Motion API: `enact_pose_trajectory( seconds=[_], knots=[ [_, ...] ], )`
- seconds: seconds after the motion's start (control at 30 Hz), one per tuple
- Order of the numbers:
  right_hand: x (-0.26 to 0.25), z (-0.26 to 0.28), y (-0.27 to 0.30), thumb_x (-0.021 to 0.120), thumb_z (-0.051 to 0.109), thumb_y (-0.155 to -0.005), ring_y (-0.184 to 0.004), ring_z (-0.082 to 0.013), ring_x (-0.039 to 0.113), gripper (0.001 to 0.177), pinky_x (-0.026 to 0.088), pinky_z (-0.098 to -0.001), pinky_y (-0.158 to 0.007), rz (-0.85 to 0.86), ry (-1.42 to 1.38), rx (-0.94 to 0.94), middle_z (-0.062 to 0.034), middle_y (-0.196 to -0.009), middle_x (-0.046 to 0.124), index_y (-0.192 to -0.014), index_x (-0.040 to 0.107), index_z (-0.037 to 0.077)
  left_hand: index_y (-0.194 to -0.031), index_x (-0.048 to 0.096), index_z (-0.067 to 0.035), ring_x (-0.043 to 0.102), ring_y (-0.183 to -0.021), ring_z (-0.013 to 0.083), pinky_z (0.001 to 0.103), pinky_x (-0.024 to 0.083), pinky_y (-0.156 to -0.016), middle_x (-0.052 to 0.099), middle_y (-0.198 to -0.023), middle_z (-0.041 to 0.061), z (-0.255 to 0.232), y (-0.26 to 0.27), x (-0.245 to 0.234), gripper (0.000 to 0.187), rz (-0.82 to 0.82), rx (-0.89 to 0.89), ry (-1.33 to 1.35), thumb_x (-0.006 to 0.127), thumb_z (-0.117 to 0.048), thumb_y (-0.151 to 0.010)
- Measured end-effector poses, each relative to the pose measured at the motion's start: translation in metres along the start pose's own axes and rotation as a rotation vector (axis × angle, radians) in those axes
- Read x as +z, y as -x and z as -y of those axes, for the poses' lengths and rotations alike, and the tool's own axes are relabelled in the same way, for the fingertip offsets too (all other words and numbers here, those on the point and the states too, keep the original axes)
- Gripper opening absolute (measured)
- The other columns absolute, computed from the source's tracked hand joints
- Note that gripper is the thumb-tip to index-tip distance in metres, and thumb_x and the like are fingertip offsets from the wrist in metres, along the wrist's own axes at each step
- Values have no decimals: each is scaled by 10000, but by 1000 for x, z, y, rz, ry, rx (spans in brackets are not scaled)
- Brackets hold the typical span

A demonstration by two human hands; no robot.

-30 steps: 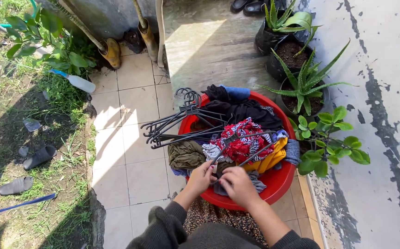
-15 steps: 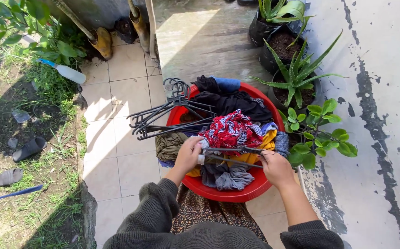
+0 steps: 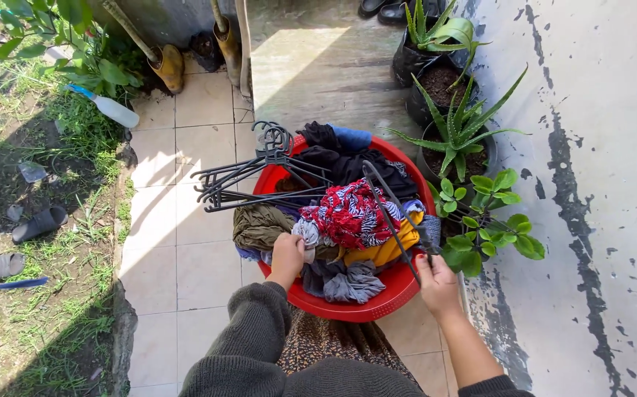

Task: Hanging wet laundry onto plastic hangers and placing them on an outdoor clothes rack.

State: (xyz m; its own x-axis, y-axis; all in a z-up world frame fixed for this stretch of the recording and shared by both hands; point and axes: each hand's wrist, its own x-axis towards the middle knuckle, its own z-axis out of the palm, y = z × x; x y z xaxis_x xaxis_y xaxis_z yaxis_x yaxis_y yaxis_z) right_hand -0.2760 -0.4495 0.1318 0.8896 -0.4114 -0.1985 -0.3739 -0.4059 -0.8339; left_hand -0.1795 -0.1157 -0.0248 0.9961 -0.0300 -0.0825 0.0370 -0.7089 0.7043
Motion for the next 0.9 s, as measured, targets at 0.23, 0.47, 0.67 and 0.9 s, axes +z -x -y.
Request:
enact_pose_trajectory(
  seconds=[0.23, 0.47, 0.67, 0.9],
  knots=[
    [27, -32, -2, 779, 149, -921, -645, -119, 436, 337, 412, -266, -599, 69, 49, -134, -48, -740, 472, -833, 470, 47, -1050, 612, -8, 650, -968, 443, 477, 532, -815, 683, -1080, 234, -33, 6, 2, 138, -28, 254, 199, 580, -66, -928],
    [21, 4, 7, 817, 42, -778, -867, -165, 625, 494, 557, -303, -702, 281, -140, -37, -99, -1165, 632, -985, 370, 81, -1081, 560, -48, 631, -824, 298, 400, 506, -739, 645, -894, 163, -107, 30, 1, 106, 34, 64, 490, 509, -139, -1062],
    [34, -10, -2, 819, -9, -748, -1316, -261, 560, 563, 492, -386, -1043, 385, -320, -241, -132, -1379, 544, -1028, 337, 71, -1117, 572, -53, 578, -879, 131, 299, 502, -809, 615, -975, 52, -203, 23, -72, 176, 262, 22, 990, 423, -148, -1111],
    [42, 59, -10, 821, -81, -709, -1196, -232, 593, 636, 493, -364, -1066, 304, -401, -311, -173, -1197, 511, -1164, 416, 100, -1185, 559, -61, 653, -1007, 151, 329, 552, -914, 646, -1101, 61, -269, 12, -186, 174, 632, 44, 1834, 453, -196, -1154]
  ],
)
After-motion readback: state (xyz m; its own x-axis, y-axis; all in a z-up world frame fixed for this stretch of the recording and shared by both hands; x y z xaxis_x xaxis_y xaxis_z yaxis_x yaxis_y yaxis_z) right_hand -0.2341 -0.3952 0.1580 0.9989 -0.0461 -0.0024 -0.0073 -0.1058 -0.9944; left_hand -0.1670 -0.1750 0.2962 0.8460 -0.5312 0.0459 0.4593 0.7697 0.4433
